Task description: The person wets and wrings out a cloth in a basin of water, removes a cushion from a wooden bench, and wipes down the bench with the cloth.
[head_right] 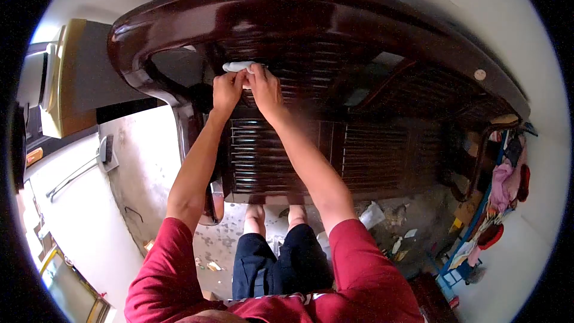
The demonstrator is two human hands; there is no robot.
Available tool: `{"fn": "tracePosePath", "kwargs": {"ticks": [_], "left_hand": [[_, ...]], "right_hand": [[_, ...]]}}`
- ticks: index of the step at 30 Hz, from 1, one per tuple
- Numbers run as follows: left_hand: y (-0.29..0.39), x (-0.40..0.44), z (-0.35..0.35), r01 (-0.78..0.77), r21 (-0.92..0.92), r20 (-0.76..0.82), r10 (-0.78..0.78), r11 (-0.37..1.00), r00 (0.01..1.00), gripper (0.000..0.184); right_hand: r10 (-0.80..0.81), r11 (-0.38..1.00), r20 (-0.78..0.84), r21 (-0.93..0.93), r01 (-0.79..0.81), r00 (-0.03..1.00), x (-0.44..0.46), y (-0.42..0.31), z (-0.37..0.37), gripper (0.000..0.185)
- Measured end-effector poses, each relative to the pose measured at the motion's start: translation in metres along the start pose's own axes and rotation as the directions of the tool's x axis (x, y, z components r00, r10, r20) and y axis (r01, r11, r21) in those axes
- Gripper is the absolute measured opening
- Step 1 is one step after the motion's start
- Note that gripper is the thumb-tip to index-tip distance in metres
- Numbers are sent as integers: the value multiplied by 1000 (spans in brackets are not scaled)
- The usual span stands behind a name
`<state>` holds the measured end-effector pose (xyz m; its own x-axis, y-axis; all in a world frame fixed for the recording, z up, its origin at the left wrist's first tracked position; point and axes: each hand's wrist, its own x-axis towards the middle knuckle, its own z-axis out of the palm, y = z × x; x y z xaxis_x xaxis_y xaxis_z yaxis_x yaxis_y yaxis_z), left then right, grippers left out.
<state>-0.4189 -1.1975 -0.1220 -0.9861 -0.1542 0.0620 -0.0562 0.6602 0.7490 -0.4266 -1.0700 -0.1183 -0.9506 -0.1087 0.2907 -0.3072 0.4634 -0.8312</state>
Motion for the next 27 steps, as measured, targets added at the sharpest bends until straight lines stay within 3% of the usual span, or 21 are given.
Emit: {"fn": "tracePosePath", "kwargs": {"ticks": [5, 7, 11, 16, 18, 22, 23, 27], "left_hand": [[-19, -5, -8, -11, -22, -21, 11, 1000, 1000, 28], [-16, -9, -9, 48, -66, -86, -54, 997, 995, 27], [-13, -8, -13, 55, -5, -18, -55, 998, 998, 28], [-1, -8, 7, -104, 38, 35, 103, 994, 994, 30], [11, -8, 26, -78, 188, 179, 44, 979, 983, 32], [43, -18, 71, -134, 111, 99, 123, 985, 987, 33], [48, -18, 81, -267, 147, 107, 253, 953, 962, 27], [78, -17, 131, -280, 214, 235, 229, 936, 945, 35]], "right_hand": [[-19, 1000, 62, -16, 20, 998, 1, -8, 16, 13], [-26, 998, 88, -47, 30, 996, 0, -5, 21, 14], [15, 999, 112, -38, -11, 994, -1, -7, 19, 14], [49, 998, 127, -36, -45, 991, -5, 10, -12, 13], [48, 998, 75, -29, -46, 996, -11, 21, -31, 14], [37, 999, -41, -20, -38, 998, -23, 45, -70, 16], [37, 997, -76, -60, -41, 996, -28, 57, -78, 19], [104, 990, -200, -73, -121, 974, -42, 86, -122, 19]]}}
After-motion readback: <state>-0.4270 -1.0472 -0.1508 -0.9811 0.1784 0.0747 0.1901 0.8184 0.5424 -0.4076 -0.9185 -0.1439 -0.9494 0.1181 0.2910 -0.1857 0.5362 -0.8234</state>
